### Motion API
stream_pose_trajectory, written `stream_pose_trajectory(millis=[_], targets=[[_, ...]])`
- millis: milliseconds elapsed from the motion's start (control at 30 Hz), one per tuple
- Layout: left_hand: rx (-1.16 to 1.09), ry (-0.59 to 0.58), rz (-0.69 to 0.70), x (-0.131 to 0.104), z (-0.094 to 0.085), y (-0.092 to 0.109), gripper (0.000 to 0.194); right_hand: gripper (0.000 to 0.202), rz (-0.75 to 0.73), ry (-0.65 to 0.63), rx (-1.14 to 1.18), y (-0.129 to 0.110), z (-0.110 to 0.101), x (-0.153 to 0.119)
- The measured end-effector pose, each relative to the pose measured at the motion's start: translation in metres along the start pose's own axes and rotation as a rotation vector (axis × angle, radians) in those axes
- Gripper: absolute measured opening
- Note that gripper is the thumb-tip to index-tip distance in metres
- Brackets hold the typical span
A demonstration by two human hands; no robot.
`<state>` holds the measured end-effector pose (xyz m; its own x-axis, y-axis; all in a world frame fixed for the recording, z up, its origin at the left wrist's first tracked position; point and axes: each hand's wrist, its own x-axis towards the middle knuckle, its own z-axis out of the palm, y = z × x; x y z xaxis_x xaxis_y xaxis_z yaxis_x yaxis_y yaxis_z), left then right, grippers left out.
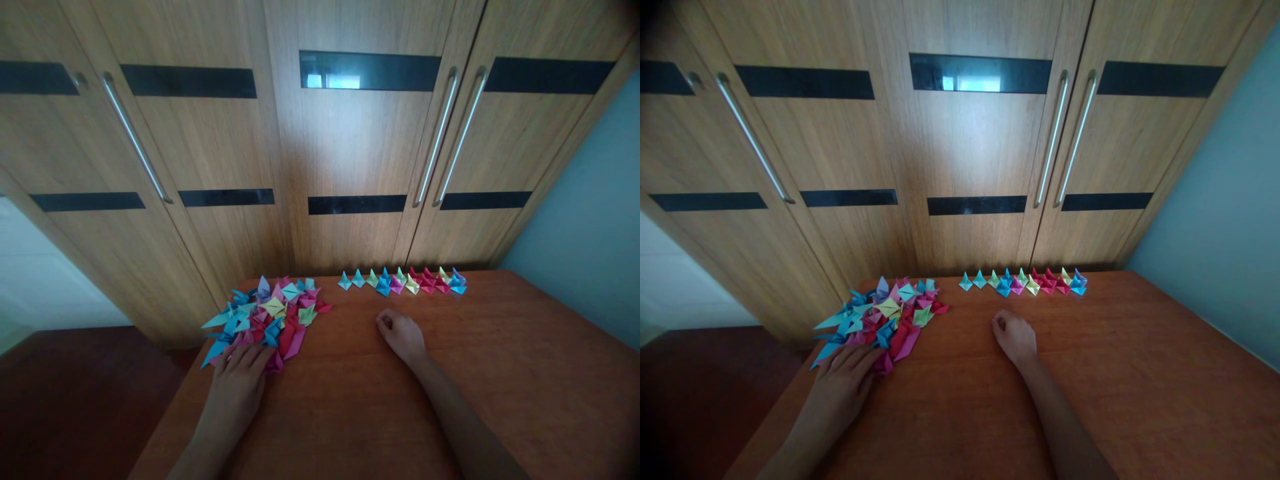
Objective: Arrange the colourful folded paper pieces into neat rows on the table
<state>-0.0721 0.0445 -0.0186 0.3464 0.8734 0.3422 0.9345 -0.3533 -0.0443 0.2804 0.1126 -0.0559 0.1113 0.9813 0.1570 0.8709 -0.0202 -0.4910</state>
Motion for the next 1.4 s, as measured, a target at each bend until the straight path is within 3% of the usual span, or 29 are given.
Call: stream_pose_trajectory(millis=[467,700,800,933,1100,1233,1400], targets=[[-0.125,-0.067,0.063,-0.008,0.000,0.009,0.027,0.013,-0.027,0.018,0.008,0.001,0.001,0.000],[-0.197,0.042,0.062,-0.013,0.000,0.005,0.022,0.013,-0.020,0.002,0.031,-0.001,-0.002,0.000],[-0.288,0.117,0.019,-0.011,-0.004,0.011,0.023,0.016,-0.074,-0.021,0.152,-0.008,0.002,-0.003],[-0.433,0.172,0.035,0.008,-0.015,0.036,0.024,0.020,-0.230,-0.168,0.539,-0.027,0.008,-0.012],[-0.598,0.098,0.119,0.046,-0.016,0.074,0.028,0.030,-0.280,-0.384,0.903,-0.046,0.003,-0.024],[-0.652,-0.007,0.165,0.072,-0.002,0.094,0.033,0.034,-0.259,-0.344,1.061,-0.048,-0.005,-0.025],[-0.793,-0.011,0.142,0.085,0.020,0.104,0.034,0.026,-0.235,-0.203,0.917,-0.040,0.003,-0.016]])
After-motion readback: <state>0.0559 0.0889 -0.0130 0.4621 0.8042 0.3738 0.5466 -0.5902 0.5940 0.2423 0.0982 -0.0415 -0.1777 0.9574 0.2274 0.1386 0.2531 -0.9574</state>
